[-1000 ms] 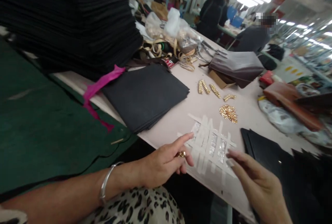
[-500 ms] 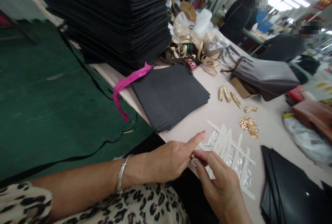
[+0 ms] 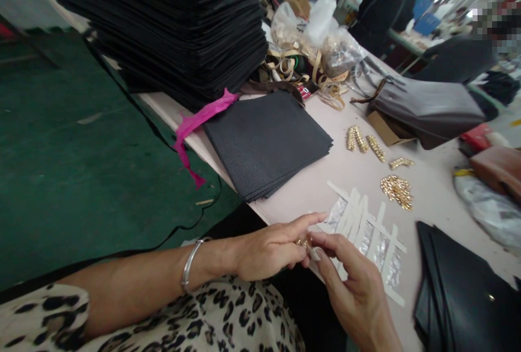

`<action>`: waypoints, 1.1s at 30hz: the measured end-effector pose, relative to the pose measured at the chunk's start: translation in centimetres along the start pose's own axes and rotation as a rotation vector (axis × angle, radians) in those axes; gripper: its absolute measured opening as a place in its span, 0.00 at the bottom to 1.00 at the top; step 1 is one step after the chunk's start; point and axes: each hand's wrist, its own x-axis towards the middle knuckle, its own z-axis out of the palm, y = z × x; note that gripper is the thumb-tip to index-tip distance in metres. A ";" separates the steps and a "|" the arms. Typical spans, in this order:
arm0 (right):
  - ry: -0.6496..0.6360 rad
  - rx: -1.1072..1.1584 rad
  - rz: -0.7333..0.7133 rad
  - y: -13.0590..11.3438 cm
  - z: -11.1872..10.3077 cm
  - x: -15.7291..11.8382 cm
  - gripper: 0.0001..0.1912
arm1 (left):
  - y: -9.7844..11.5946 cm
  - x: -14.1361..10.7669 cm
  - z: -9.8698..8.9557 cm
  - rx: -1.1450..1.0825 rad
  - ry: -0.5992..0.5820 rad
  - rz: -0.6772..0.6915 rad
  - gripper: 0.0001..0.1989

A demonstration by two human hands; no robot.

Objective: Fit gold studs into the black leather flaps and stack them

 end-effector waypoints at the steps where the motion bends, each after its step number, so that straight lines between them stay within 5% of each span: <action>1: -0.001 0.009 0.006 0.1 0.0 -0.1 0.12 | -0.1 0.0 0.1 -0.012 0.002 -0.006 0.38; 18: -0.011 -0.090 -0.174 0.1 0.0 0.0 0.17 | -0.8 0.8 0.2 -0.228 0.031 0.070 0.29; 23: -0.078 -0.308 -0.308 0.0 0.2 0.6 0.22 | -0.5 0.9 -0.5 -0.073 0.052 -0.004 0.30; 33: -0.218 -0.605 -0.564 1.1 0.8 2.9 0.13 | 1.1 -1.0 -2.2 0.153 0.093 -0.051 0.37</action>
